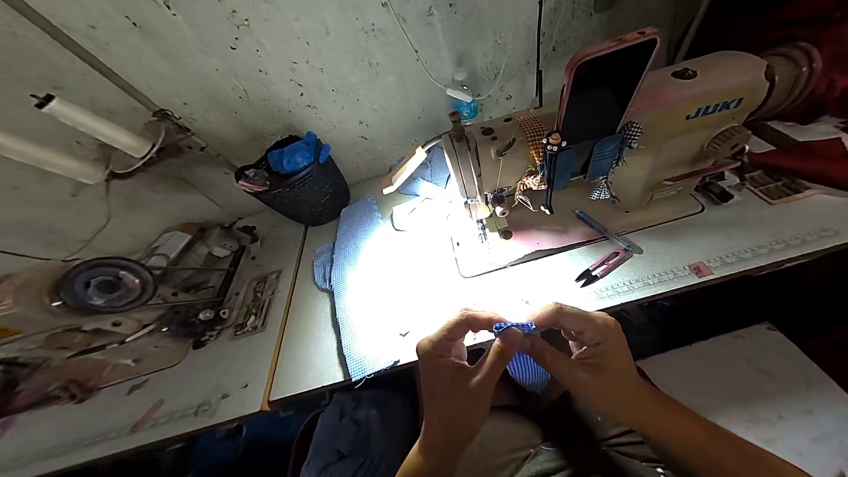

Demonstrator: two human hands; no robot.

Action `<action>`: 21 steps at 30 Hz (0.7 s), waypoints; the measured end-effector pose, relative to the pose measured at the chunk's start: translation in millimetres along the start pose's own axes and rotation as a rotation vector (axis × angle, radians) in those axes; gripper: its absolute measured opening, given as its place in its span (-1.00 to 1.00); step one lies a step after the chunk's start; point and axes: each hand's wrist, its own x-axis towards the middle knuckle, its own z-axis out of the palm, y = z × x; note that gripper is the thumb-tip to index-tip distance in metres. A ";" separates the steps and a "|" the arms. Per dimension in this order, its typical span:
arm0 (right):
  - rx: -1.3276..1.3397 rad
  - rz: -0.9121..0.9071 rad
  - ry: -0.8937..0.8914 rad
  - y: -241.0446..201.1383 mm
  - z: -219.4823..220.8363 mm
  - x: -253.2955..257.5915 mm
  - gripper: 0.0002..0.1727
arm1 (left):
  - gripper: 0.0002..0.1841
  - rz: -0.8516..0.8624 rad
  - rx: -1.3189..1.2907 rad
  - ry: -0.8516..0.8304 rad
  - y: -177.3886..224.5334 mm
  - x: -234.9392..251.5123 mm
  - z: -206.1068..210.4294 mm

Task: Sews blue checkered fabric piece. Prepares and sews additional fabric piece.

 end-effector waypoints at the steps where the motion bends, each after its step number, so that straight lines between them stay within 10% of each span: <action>1: -0.006 -0.008 0.006 -0.3 -0.5 0.9 -0.86 | -0.92 -0.001 -0.001 0.012 -0.5 -0.2 0.8; 21: -0.026 -0.057 0.046 -8.4 2.5 10.1 -0.86 | -0.90 0.013 -0.041 0.107 -4.3 -2.4 2.1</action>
